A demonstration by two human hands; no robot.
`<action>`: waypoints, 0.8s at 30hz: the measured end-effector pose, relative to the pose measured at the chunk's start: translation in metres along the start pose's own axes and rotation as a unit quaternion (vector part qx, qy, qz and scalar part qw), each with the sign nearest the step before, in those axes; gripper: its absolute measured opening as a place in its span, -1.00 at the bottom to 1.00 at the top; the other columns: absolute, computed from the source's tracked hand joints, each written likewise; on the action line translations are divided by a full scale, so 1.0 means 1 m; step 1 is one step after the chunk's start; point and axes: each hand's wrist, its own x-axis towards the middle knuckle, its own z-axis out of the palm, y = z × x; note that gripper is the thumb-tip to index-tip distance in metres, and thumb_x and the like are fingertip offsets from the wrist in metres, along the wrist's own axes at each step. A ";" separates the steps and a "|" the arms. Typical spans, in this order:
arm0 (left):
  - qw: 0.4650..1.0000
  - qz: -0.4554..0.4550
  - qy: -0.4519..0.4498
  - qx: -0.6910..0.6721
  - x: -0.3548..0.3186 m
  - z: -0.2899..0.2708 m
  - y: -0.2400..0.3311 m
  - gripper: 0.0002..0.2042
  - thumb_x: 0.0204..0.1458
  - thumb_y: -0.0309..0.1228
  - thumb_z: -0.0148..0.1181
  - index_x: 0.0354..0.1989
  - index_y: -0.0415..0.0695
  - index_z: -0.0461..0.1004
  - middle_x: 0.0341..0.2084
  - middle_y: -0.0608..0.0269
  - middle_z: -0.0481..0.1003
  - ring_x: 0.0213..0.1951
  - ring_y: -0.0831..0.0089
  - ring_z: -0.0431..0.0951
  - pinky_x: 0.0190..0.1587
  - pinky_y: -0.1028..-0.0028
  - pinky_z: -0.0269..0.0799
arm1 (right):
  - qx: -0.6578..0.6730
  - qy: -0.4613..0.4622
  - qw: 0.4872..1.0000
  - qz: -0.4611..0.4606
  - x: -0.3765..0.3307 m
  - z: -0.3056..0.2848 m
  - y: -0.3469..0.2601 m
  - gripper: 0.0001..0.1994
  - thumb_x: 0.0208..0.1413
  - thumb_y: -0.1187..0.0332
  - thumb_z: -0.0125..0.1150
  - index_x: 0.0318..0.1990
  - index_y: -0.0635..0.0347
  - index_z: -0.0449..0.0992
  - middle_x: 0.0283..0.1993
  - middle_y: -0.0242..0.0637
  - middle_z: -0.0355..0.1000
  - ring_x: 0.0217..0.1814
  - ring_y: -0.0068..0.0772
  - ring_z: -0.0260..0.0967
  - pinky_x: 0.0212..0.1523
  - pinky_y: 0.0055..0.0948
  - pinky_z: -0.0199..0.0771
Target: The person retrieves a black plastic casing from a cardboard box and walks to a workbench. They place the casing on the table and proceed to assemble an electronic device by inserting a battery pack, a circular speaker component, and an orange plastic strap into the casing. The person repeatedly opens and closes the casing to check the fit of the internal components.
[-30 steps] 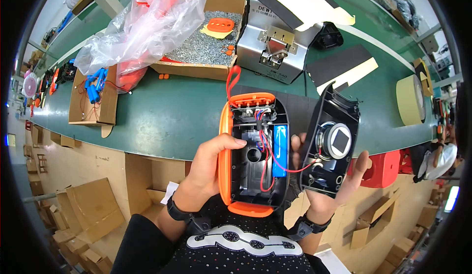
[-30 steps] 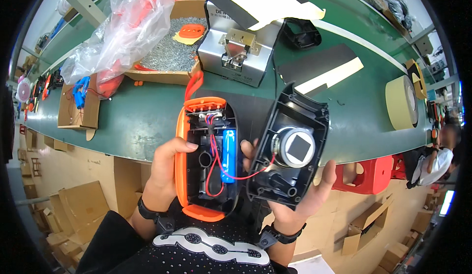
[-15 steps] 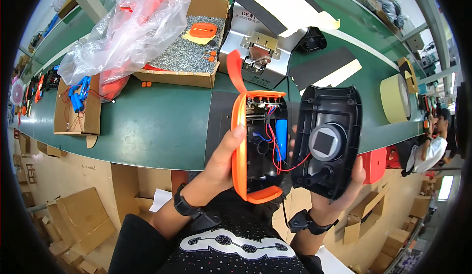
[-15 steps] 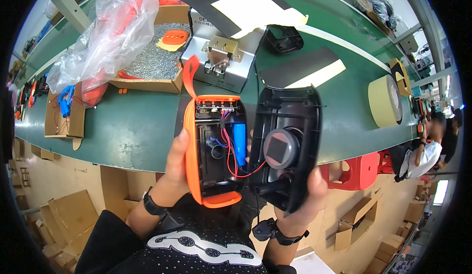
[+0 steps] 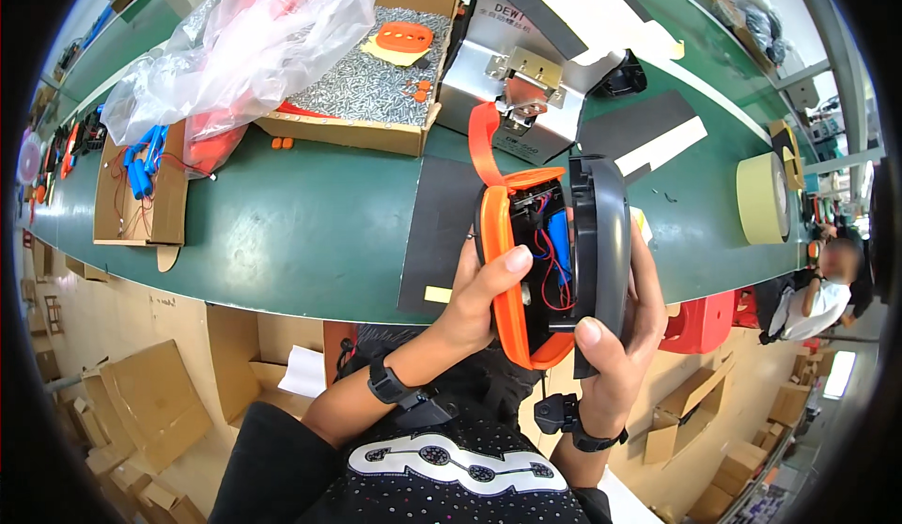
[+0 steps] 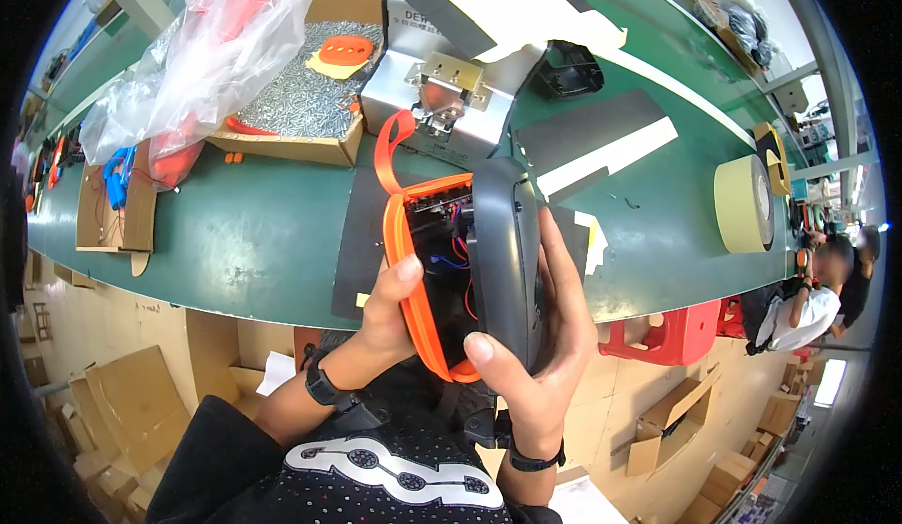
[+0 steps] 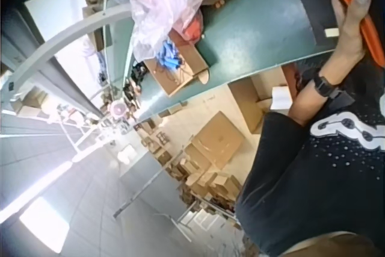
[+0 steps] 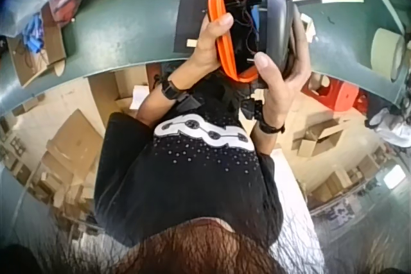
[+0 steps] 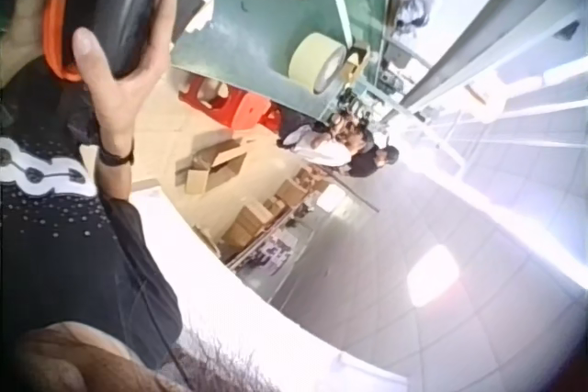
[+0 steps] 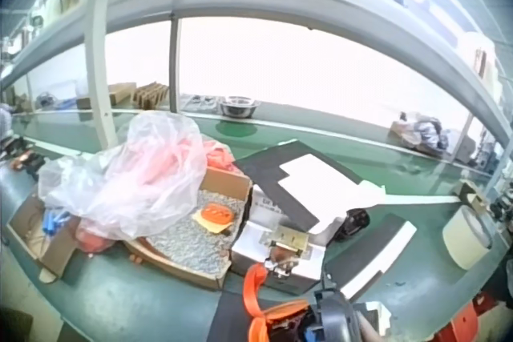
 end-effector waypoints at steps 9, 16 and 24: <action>0.999 0.014 0.027 0.034 0.005 -0.002 -0.006 -0.33 0.26 -0.19 0.24 0.45 -0.24 0.18 0.27 -0.02 0.43 0.23 0.26 0.54 0.27 0.25 0.53 | -0.006 0.008 0.999 -0.052 -0.006 0.001 0.010 -0.09 0.13 0.12 0.24 0.52 0.52 0.05 0.36 0.21 0.35 0.38 -0.02 0.44 0.39 -0.18 0.46; 0.937 0.157 0.141 0.279 0.000 0.007 -0.007 -0.39 0.36 -0.43 0.17 0.51 -0.33 0.10 0.26 0.06 0.41 0.30 0.33 0.44 0.35 0.37 0.34 | -0.006 -0.003 1.000 -0.028 -0.001 -0.003 0.008 -0.10 0.13 0.14 0.21 0.54 0.49 0.05 0.44 0.14 0.29 0.43 -0.04 0.39 0.44 -0.17 0.40; 0.628 0.394 0.104 0.663 -0.008 -0.004 0.014 -0.63 -0.06 -0.67 0.26 -0.01 -0.17 0.62 0.19 0.00 0.49 0.39 -0.01 0.33 0.44 0.05 0.16 | -0.013 0.050 0.998 -0.031 0.000 0.006 0.015 0.00 -0.04 0.02 0.36 0.50 0.47 0.16 0.34 0.07 0.37 0.33 -0.13 0.45 0.38 -0.22 0.43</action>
